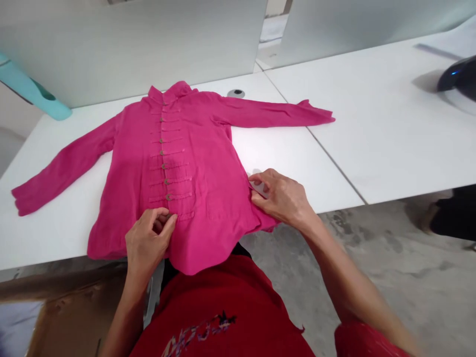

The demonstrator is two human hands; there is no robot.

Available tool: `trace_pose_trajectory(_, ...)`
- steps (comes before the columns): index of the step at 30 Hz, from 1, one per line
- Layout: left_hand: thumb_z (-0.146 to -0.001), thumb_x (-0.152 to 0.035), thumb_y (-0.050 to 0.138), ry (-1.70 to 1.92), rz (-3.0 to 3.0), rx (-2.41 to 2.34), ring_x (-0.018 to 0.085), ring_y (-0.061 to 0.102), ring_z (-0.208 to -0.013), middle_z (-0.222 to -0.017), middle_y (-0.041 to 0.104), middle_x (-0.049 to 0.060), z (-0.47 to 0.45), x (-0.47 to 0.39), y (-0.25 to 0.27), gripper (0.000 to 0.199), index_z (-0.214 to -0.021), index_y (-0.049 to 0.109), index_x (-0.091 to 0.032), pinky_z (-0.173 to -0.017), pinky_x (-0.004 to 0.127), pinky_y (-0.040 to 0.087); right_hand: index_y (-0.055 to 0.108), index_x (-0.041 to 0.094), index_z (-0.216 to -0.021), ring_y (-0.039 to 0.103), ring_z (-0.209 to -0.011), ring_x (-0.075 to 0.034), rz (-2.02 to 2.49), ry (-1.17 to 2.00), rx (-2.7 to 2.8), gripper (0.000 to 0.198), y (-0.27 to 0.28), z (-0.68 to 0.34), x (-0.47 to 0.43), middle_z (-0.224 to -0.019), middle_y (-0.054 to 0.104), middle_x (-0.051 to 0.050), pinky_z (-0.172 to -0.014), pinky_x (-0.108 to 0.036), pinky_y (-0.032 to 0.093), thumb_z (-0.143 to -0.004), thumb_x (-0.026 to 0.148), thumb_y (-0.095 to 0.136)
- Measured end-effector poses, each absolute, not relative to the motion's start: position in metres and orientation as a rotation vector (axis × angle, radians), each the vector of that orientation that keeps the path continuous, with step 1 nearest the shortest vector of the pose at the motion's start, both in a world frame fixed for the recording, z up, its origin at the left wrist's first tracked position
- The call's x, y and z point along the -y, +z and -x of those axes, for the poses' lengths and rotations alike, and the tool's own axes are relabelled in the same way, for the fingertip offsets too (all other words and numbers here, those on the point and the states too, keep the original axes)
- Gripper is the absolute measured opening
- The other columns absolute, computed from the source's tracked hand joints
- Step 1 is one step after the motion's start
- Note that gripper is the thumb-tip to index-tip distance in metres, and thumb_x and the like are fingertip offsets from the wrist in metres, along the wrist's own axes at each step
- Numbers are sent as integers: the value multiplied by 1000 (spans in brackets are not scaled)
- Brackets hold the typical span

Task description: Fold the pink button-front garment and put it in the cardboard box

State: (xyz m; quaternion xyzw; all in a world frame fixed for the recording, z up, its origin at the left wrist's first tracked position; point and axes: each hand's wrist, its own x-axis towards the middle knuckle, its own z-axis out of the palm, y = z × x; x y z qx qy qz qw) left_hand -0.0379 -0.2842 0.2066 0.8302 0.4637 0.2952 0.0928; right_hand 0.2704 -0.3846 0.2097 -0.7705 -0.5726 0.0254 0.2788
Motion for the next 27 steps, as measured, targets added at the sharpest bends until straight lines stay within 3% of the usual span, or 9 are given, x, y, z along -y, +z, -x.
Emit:
trace_pose_trajectory(5,-90,-32,69,844,-2353,-1393,15,64,-60,-74,72,-2,33,282,207,10,-88,67,-22,-62,27,45,77,24,-106,60,-59,-14,2082,-73,1534,27,196,-270,381,-92,72,-2,-53,-28,41,-88,36,62)
trace_pose_trajectory(10,-89,-31,66,849,-2224,-1386,14,66,-59,-70,71,-3,30,283,212,10,-84,64,-22,-59,26,46,76,26,-121,59,-60,-12,2006,-250,1657,37,190,-271,383,-98,73,-3,-50,-25,36,-95,47,62)
trace_pose_trajectory(13,-88,-32,63,876,-2173,-1357,13,65,-58,-68,70,-3,27,283,217,13,-80,63,-22,-59,25,47,77,30,-125,60,-65,-12,1933,-428,1754,34,188,-272,385,-100,74,-3,-52,-24,36,-100,42,58)
trace_pose_trajectory(21,-87,-35,57,825,-2121,-1371,12,62,-58,-65,66,-3,18,281,226,17,-76,59,-22,-61,23,44,83,27,-105,56,-58,-8,1857,-1007,1638,24,184,-273,383,-87,77,2,-55,-25,35,-97,20,62)
trace_pose_trajectory(27,-89,-31,57,583,-2224,-1518,12,59,-58,-65,65,-3,20,283,218,18,-74,59,-21,-62,25,36,82,21,-96,64,-65,-12,1937,-1000,1678,26,186,-270,384,-82,76,-2,-48,-25,28,-100,23,57)
